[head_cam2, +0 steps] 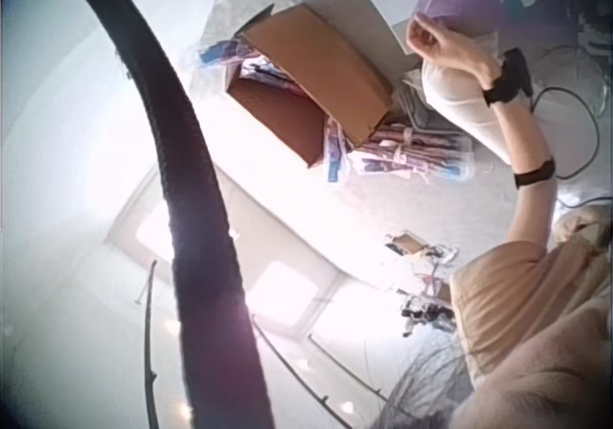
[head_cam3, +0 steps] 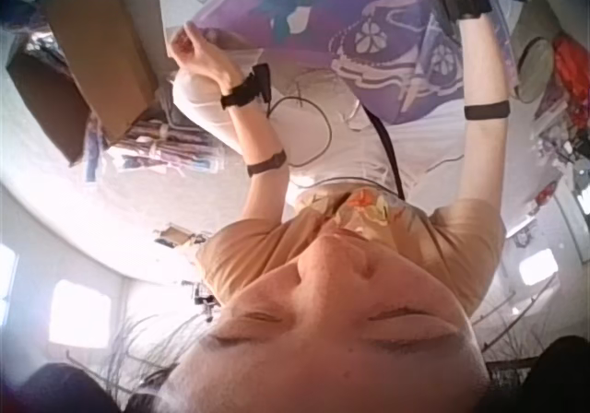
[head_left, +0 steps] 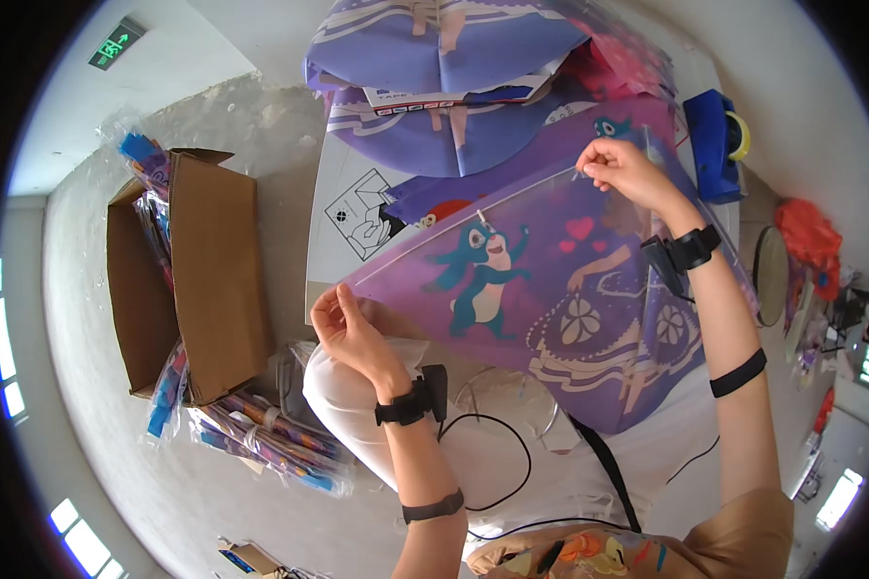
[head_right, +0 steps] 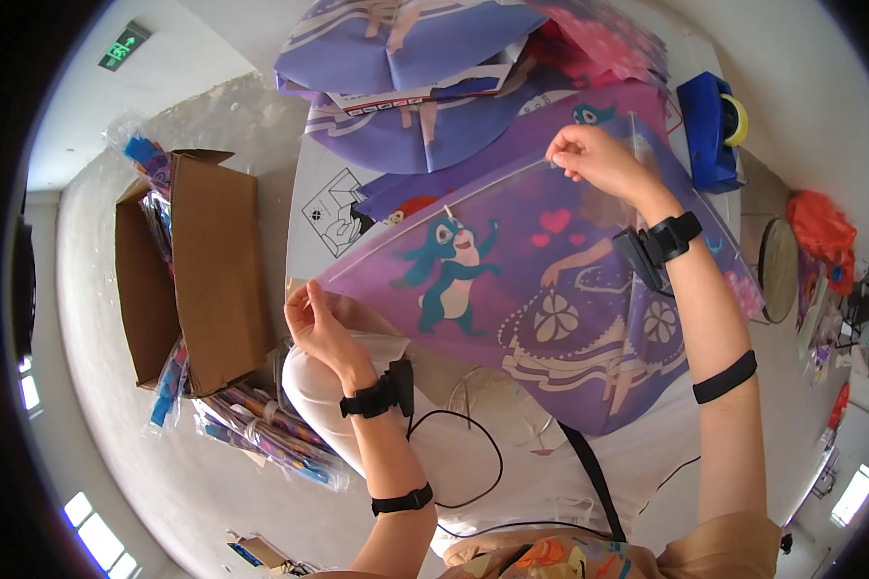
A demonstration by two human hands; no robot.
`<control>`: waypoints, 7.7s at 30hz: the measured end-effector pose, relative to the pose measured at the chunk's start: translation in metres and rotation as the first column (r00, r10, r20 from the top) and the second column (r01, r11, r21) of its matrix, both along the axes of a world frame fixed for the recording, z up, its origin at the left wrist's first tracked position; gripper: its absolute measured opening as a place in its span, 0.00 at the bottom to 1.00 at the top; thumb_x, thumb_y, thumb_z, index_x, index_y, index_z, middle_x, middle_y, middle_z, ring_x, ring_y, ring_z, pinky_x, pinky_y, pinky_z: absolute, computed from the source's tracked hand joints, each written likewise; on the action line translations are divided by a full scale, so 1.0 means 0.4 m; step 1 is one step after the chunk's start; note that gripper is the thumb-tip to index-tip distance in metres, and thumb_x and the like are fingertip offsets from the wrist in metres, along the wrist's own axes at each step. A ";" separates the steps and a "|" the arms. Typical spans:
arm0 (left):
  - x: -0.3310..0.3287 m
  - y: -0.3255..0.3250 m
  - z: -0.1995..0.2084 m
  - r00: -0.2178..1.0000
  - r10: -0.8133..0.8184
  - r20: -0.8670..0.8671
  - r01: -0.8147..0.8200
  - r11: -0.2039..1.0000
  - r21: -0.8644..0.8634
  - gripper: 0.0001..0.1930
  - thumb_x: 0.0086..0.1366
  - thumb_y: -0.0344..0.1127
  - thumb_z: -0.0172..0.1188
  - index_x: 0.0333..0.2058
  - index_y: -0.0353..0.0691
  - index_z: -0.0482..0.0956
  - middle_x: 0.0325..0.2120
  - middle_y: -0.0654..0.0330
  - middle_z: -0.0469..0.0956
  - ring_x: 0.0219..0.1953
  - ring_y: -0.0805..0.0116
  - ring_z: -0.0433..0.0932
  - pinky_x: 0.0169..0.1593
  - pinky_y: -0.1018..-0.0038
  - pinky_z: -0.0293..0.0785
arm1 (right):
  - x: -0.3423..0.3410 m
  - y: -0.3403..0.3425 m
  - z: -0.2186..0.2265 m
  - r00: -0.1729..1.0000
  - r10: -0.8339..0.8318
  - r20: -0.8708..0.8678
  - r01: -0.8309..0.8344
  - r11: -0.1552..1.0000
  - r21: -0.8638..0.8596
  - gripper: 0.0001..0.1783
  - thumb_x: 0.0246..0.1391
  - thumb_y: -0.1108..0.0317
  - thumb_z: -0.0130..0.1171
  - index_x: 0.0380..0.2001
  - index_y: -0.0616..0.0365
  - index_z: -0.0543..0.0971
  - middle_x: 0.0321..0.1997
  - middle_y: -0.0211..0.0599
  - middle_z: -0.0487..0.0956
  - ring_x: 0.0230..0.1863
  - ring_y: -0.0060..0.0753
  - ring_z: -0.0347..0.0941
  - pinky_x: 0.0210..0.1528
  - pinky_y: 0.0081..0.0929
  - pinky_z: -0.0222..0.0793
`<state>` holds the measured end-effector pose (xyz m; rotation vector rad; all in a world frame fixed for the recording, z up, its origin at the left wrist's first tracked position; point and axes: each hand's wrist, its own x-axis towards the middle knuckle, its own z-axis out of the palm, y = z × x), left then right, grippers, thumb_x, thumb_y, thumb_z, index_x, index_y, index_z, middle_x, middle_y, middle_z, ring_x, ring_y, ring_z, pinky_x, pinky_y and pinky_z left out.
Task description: Assembling a kite by attaching fiberglass rods and string to the kite skin using tape.
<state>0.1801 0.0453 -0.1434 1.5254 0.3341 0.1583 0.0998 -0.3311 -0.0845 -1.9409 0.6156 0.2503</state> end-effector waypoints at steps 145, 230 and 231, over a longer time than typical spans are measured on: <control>-0.072 -0.222 0.036 0.321 -0.928 -0.190 0.440 -0.031 0.897 0.44 0.62 0.48 0.63 0.64 0.20 0.54 0.68 0.36 0.50 0.71 0.43 0.49 0.70 0.56 0.52 | 0.070 0.305 -0.182 0.769 0.213 0.603 0.151 0.855 -0.496 0.02 0.45 0.72 0.66 0.25 0.57 0.82 0.33 0.30 0.79 0.41 0.36 0.73 0.47 0.34 0.68; -0.125 -0.513 -0.069 0.468 -0.883 0.039 0.345 0.223 0.912 0.30 0.70 0.44 0.50 0.63 0.29 0.61 0.67 0.47 0.58 0.71 0.51 0.52 0.72 0.58 0.49 | 0.038 -0.040 -0.052 0.925 0.379 -0.022 -0.339 0.800 -0.496 0.08 0.63 0.67 0.48 0.34 0.61 0.69 0.35 0.47 0.77 0.39 0.53 0.73 0.40 0.43 0.66; -0.127 -0.515 -0.069 0.464 -0.885 0.037 0.346 0.220 0.912 0.30 0.70 0.44 0.50 0.63 0.29 0.61 0.67 0.47 0.58 0.71 0.51 0.52 0.72 0.58 0.49 | 0.036 -0.042 -0.054 0.925 0.380 -0.026 -0.342 0.798 -0.497 0.08 0.63 0.67 0.48 0.34 0.61 0.69 0.35 0.47 0.77 0.39 0.53 0.73 0.40 0.43 0.66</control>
